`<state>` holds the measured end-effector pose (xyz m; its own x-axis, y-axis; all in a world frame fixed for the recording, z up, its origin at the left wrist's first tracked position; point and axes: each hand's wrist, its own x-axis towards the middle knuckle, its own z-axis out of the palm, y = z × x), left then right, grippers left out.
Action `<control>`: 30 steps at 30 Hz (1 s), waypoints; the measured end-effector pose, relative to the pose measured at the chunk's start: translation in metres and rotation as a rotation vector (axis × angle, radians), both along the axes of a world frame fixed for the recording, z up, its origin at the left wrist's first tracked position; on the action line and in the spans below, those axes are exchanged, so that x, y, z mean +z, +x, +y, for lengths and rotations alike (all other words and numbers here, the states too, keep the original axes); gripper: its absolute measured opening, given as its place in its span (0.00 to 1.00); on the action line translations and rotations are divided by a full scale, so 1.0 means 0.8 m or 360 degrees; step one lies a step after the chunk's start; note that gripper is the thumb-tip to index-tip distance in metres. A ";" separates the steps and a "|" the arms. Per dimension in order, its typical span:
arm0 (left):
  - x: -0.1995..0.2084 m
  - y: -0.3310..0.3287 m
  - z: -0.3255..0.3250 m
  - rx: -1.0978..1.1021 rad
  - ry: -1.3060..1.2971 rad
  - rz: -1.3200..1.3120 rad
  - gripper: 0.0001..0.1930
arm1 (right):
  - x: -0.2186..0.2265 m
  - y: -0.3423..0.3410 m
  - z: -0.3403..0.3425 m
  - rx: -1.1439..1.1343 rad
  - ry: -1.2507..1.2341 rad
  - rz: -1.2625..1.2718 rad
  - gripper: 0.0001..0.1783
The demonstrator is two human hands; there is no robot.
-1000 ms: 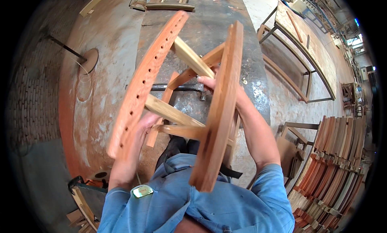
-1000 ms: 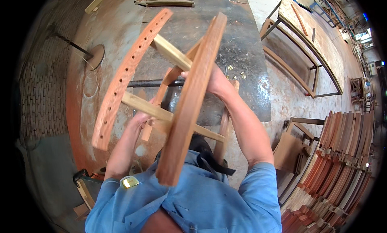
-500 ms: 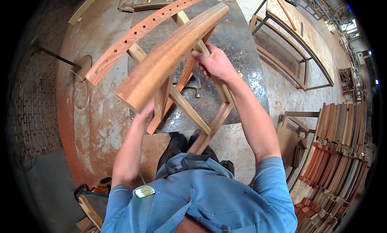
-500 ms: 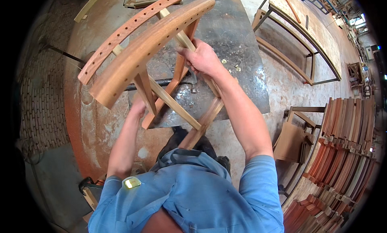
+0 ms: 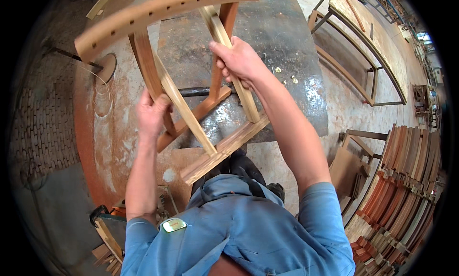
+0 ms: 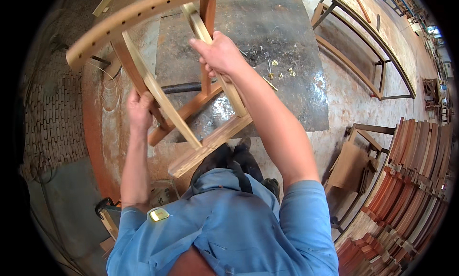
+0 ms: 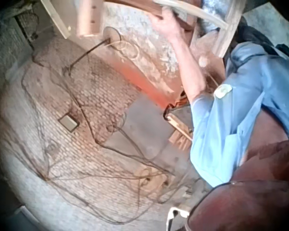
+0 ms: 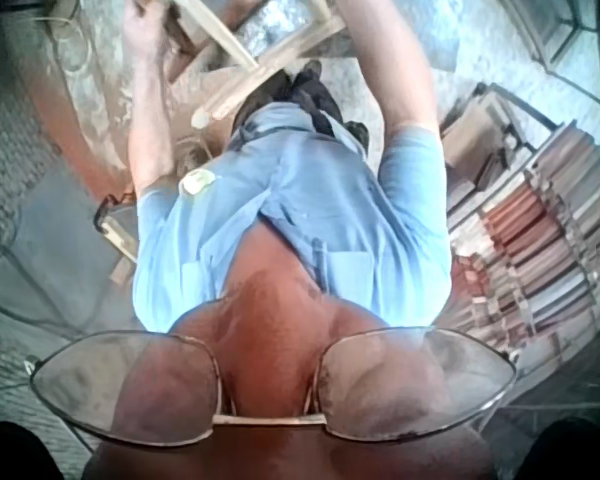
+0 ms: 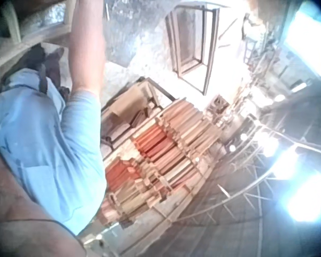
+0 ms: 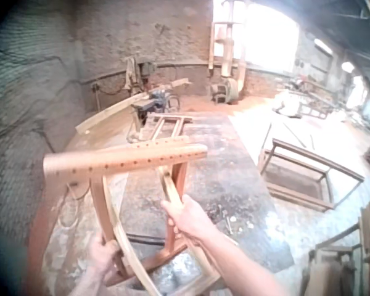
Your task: The person assembles a wooden chair frame by hand, aligning pre-drilled wooden components and inserting dowels and screws to join the parts. The person repeatedly reorients the frame to access different joints and tightens fasteners to secure the structure.
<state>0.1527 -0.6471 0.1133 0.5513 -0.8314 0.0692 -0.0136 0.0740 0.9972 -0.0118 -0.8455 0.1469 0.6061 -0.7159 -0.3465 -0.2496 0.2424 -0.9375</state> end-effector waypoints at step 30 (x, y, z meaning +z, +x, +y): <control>0.044 -0.126 -0.002 -0.0398 0.1017 0.0185 0.20 | -0.204 -0.105 0.103 0.0102 0.0046 -0.0006 0.21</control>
